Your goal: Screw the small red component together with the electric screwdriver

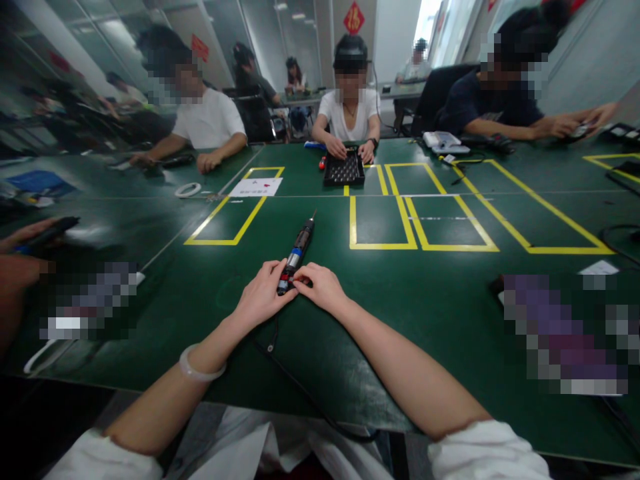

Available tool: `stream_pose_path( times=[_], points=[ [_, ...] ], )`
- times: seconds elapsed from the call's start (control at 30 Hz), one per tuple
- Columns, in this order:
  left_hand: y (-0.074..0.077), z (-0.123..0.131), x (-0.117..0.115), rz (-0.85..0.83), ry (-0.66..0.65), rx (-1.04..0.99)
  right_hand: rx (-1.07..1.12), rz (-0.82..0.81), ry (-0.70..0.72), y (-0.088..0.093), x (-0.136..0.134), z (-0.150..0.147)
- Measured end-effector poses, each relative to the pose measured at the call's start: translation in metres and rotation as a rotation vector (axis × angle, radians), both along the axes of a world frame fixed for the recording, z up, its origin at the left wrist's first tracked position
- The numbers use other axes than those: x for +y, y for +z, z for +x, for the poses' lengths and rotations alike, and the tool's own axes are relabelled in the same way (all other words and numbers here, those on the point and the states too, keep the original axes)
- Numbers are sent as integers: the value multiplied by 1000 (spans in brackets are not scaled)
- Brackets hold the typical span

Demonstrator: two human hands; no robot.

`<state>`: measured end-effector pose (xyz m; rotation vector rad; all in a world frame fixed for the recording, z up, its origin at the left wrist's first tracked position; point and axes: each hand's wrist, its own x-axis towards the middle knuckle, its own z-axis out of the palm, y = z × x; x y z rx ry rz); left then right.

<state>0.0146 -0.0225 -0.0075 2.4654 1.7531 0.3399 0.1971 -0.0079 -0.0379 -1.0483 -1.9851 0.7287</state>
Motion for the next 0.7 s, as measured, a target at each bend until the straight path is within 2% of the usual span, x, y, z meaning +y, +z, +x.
stream_pose_path(
  times=[0.23, 0.37, 0.53, 0.7],
  points=[
    [3, 1, 8, 20, 38, 83, 24, -32, 21, 2, -1, 1],
    [7, -10, 6, 39, 8, 121, 65, -28, 63, -1, 0, 1],
    [11, -46, -2, 27, 21, 159, 125, -92, 48, -4, 4, 2],
    [12, -103, -7, 7, 100, 209, 108, -102, 62, -6, 4, 2]
  ],
)
